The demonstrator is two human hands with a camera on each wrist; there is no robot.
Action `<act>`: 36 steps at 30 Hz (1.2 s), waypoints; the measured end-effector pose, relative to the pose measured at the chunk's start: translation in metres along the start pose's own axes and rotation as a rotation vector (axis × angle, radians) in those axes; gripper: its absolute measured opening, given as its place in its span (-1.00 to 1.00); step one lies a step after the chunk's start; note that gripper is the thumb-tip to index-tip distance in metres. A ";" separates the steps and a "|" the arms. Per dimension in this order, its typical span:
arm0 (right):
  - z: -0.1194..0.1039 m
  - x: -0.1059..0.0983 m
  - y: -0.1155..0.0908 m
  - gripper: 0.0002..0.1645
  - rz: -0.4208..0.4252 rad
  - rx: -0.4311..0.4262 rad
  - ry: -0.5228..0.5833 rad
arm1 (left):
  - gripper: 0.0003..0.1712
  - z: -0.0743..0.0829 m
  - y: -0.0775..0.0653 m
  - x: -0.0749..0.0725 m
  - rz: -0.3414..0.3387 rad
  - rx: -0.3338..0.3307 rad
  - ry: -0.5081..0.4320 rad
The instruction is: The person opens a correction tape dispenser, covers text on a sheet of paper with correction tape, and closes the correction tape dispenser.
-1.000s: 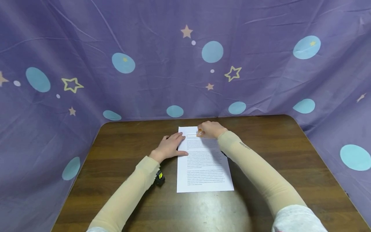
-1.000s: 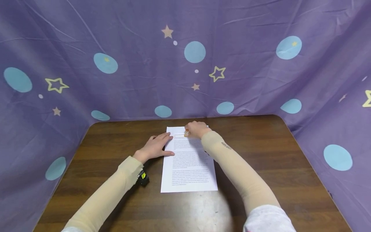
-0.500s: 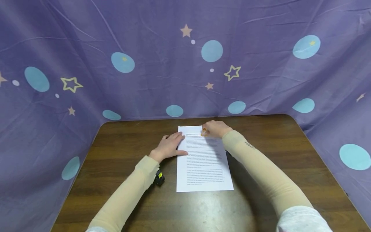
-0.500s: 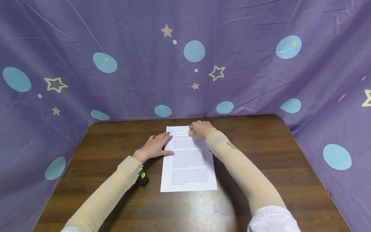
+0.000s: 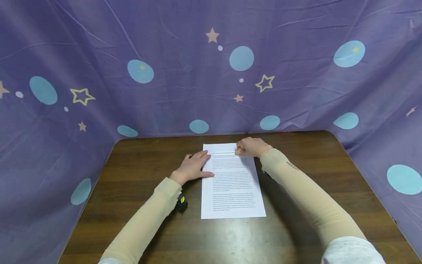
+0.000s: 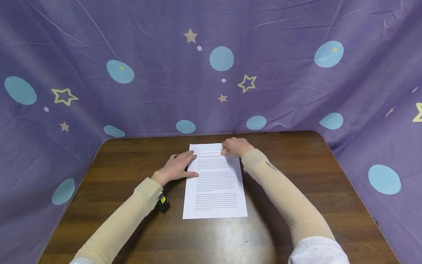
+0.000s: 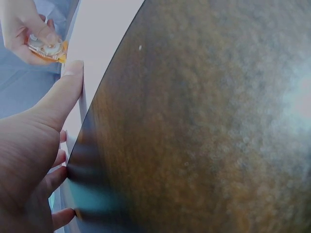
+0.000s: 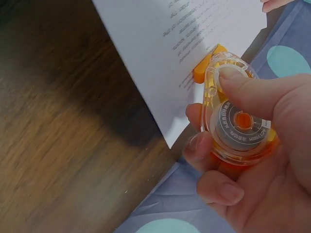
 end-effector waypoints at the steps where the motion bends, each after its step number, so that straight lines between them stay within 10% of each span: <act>1: 0.001 0.000 -0.001 -0.86 0.000 0.002 0.003 | 0.07 0.000 0.000 0.000 -0.001 -0.001 0.001; 36: 0.040 -0.003 -0.025 -0.92 0.009 0.064 -0.009 | 0.06 -0.003 0.001 0.003 -0.005 0.007 -0.001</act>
Point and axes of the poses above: each hand's wrist, its own y-axis towards the middle knuckle, its own x-axis out of the palm, z = x × y, the point moved 8 cm from there along y, towards the middle knuckle, and after that the axes turned 4 degrees about y, right-handed, at the moved point
